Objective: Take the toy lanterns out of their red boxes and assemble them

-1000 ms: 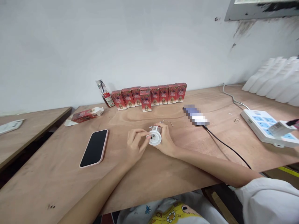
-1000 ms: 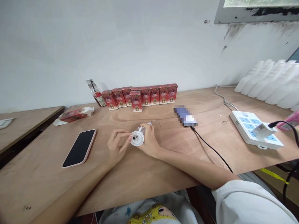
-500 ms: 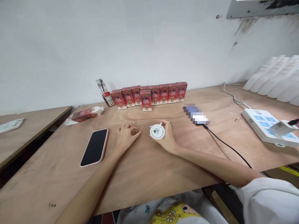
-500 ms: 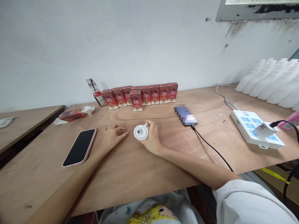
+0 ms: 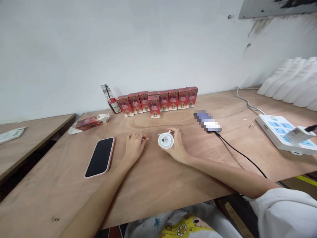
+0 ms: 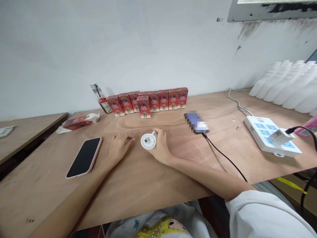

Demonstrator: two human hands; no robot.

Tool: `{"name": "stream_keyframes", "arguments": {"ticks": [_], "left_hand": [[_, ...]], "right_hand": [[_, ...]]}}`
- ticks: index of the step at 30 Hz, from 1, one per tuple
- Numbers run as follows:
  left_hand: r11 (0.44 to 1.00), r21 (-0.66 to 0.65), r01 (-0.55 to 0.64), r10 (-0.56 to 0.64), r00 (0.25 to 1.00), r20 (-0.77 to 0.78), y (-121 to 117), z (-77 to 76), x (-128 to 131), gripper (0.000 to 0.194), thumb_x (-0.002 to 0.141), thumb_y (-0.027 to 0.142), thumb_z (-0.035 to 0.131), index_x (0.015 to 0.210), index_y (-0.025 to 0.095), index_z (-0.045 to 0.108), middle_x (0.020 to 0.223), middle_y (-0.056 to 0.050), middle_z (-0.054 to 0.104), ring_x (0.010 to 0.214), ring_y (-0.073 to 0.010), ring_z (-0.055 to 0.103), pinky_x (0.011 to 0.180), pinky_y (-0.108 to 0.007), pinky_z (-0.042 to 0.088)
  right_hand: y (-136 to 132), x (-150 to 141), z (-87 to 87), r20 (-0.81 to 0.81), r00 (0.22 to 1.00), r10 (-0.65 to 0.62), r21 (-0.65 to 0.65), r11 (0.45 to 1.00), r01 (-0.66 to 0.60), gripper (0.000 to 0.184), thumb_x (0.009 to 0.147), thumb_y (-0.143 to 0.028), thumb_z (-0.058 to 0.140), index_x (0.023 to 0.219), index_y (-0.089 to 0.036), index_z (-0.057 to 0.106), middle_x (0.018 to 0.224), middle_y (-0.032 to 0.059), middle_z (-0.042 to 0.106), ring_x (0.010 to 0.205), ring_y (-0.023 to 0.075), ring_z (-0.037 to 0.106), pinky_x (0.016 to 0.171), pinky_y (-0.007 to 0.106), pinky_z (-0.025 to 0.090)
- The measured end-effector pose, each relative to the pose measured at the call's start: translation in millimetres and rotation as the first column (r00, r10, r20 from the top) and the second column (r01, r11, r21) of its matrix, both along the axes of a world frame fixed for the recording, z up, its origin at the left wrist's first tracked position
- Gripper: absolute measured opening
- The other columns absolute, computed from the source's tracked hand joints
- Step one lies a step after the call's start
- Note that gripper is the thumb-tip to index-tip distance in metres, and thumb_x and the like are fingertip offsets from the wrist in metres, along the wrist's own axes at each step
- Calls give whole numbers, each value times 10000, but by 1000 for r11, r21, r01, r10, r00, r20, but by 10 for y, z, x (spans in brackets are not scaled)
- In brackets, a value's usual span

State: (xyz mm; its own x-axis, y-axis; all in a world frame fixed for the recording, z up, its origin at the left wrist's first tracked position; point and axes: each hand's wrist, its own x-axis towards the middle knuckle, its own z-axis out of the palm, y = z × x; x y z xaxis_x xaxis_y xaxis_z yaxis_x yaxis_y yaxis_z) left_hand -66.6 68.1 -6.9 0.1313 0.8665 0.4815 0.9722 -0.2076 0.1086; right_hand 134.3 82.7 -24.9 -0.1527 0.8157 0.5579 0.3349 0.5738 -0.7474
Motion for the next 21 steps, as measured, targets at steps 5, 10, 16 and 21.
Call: {"name": "stream_keyframes", "arguments": {"ticks": [5, 10, 16, 21], "left_hand": [[934, 337, 122, -190, 966, 176, -181, 155, 193, 153, 892, 284, 504, 806, 194, 593, 781, -20, 694, 735, -158, 619, 681, -301, 416], [800, 504, 326, -443, 887, 130, -385, 284, 454, 59, 856, 174, 569, 881, 211, 607, 799, 8, 712, 696, -122, 609, 664, -273, 429], [808, 501, 310, -410, 907, 100, -392, 222, 568, 55, 820, 179, 618, 846, 217, 648, 791, -10, 706, 714, -141, 574, 657, -288, 410], [820, 534, 208, -314, 942, 115, -337, 144, 592, 53, 809, 206, 634, 799, 229, 681, 743, -15, 624, 696, -136, 517, 633, -282, 367]], "right_hand": [[-7, 3, 0, 18, 1000, 14, 0, 1000, -14, 604, 653, -294, 708, 1132, -214, 349, 1107, 106, 480, 1031, 276, 457, 885, 464, 434], [-5, -9, -16, 62, 998, 27, 36, 999, -29, 628, 651, -323, 709, 1150, -206, 347, 1120, 117, 490, 1022, 291, 454, 872, 474, 433], [-3, -16, -32, 98, 995, 26, 95, 995, -36, 602, 683, -331, 679, 1172, -209, 350, 1106, 117, 486, 1007, 293, 457, 867, 481, 435], [-13, -13, -18, 108, 994, 36, 97, 994, -47, 589, 687, -311, 673, 1174, -221, 354, 1122, 115, 485, 1025, 298, 460, 865, 484, 440]]}}
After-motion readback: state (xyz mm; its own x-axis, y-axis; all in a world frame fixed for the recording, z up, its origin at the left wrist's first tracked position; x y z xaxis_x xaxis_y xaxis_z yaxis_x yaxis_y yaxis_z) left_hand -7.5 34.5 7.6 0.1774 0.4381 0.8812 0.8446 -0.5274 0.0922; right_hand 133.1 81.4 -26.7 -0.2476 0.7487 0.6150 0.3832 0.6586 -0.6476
